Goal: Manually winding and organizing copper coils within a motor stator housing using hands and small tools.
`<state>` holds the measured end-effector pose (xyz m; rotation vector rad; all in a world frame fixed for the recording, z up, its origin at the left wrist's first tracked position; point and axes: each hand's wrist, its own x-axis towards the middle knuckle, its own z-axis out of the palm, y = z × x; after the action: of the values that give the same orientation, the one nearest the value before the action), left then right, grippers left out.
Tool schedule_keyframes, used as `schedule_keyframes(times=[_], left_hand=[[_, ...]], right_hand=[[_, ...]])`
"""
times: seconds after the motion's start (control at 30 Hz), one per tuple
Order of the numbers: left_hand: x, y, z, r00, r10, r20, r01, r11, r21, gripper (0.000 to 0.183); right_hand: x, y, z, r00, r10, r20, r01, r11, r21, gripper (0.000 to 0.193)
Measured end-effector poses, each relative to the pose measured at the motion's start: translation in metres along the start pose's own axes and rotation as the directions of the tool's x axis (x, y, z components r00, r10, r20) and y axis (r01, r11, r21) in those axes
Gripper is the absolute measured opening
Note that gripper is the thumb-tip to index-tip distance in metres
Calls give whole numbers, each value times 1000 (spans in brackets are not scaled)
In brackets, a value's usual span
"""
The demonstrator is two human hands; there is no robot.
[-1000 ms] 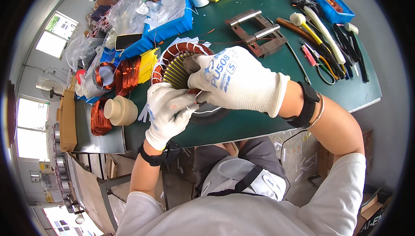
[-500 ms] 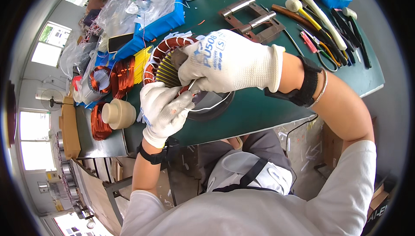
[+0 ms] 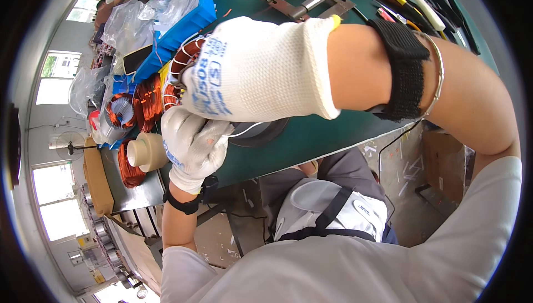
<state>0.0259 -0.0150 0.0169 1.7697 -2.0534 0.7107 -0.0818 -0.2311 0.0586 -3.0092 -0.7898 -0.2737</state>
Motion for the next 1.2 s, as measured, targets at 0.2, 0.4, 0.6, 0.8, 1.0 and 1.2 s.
schedule_keyframes(times=[0.2, 0.4, 0.6, 0.8, 1.0, 1.2], left_hand=[[-1, 1, -1, 1000, 4, -10, -4, 1000, 4, 40], [-3, -1, -2, 1000, 9, -27, -10, 1000, -26, 50], [-4, -8, -5, 997, 33, -70, -43, 988, -146, 44], [-1, -11, -10, 997, 45, -70, -56, 985, -165, 41], [-3, -13, -9, 991, 9, -132, -31, 986, -164, 32], [-7, -11, -6, 995, 3, -98, -18, 988, -154, 25]], right_hand=[[-15, -10, -5, 967, 88, -239, -59, 990, 125, 23], [-53, -47, 15, 527, 848, -48, -753, 493, 436, 52], [-46, -92, 60, 538, 628, -563, -509, 774, 377, 38], [-24, -96, 50, 770, 545, -332, -395, 816, 421, 30], [-16, -53, -6, 946, 182, -268, -169, 983, 72, 30], [47, -19, -31, 838, 91, 538, -141, 989, 52, 42]])
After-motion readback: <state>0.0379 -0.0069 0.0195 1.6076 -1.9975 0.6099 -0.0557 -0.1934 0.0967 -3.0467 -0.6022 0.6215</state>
